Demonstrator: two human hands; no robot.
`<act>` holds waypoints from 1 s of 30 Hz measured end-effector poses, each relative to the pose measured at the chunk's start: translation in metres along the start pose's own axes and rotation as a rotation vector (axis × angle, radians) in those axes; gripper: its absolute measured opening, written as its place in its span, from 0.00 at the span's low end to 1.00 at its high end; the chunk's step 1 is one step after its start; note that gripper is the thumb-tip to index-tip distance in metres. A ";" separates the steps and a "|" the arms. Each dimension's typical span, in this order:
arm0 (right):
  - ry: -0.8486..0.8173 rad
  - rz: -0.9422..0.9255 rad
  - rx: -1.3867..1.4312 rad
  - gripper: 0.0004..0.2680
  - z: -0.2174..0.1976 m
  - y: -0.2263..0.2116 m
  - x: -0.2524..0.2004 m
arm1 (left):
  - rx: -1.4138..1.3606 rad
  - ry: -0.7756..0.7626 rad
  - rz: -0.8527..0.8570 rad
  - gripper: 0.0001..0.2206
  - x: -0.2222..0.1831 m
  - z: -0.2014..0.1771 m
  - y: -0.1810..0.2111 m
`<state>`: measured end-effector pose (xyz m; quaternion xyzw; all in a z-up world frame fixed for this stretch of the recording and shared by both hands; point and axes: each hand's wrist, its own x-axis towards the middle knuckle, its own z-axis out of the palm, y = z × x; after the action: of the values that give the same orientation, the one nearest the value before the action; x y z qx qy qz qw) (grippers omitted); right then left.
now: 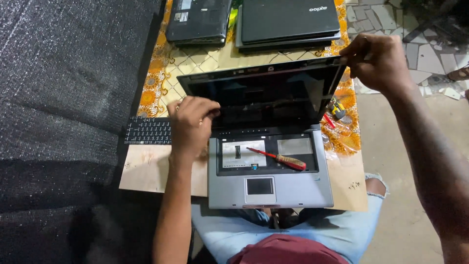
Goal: Disassembling a laptop by prying the screen bezel using a screwdriver and hands.
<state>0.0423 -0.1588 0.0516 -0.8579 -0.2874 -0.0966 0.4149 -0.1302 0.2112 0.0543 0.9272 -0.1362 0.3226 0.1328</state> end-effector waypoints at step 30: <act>0.020 0.071 -0.006 0.04 0.004 0.017 -0.002 | -0.592 0.619 -0.674 0.08 -0.063 0.105 -0.027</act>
<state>0.0504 -0.1649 0.0369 -0.8677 -0.2525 -0.0912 0.4183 -0.1093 0.2118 -0.0693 0.7044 0.1290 0.4678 0.5181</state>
